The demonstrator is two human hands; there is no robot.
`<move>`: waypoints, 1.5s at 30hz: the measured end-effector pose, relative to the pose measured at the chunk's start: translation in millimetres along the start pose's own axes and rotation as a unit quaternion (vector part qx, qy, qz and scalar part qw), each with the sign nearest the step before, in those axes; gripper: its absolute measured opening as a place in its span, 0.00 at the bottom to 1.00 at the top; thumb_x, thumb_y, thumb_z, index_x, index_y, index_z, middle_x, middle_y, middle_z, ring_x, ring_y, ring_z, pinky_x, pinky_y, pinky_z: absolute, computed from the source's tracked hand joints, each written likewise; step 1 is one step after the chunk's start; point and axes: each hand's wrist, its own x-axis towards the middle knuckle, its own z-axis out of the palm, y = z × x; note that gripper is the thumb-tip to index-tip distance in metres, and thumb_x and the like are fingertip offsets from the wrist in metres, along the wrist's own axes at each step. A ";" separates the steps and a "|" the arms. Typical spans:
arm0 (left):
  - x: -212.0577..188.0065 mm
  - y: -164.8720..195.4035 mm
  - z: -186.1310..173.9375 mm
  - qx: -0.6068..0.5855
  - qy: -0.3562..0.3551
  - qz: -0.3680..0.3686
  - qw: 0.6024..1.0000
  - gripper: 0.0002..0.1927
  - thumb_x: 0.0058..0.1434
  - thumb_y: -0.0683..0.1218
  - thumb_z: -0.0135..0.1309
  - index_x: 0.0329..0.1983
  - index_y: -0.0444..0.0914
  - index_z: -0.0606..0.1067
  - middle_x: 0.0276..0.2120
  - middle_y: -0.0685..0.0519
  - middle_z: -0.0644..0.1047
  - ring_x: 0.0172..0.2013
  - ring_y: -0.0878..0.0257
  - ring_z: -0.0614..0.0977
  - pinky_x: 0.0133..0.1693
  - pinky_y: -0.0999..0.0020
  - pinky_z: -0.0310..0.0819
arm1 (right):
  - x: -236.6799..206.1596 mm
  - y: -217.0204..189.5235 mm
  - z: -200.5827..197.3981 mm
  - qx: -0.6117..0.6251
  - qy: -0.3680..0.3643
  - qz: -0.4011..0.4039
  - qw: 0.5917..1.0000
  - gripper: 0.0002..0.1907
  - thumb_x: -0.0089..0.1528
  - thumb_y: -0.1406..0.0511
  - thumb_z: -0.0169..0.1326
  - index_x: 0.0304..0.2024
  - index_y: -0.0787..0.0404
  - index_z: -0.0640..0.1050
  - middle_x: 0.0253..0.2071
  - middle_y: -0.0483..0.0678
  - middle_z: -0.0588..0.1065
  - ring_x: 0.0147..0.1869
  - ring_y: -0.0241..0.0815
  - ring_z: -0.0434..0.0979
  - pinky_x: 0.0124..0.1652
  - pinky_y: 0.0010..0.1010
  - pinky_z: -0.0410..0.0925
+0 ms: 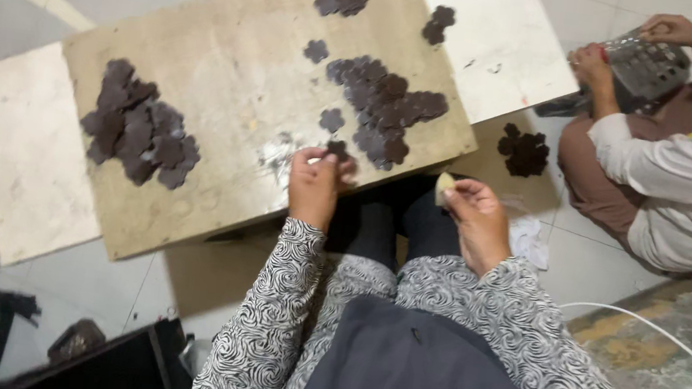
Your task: The person sits on the floor and smooths the edges of dark, flower-shaped cutouts using a small rectangular block. They pick up each cutout, rub its edges with the block, and place it back on the wooden board. Another person works nearby with a different tool.
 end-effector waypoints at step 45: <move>-116.0 73.8 24.3 -0.179 -0.223 -0.053 0.957 0.17 0.76 0.40 0.44 0.63 0.26 0.73 0.40 0.52 0.77 0.37 0.68 0.76 0.43 0.72 0.74 | -111.2 -121.4 143.6 -0.489 -0.149 -0.485 0.710 0.14 0.58 0.74 0.61 0.47 0.65 0.80 0.46 0.53 0.79 0.51 0.54 0.79 0.53 0.41 0.72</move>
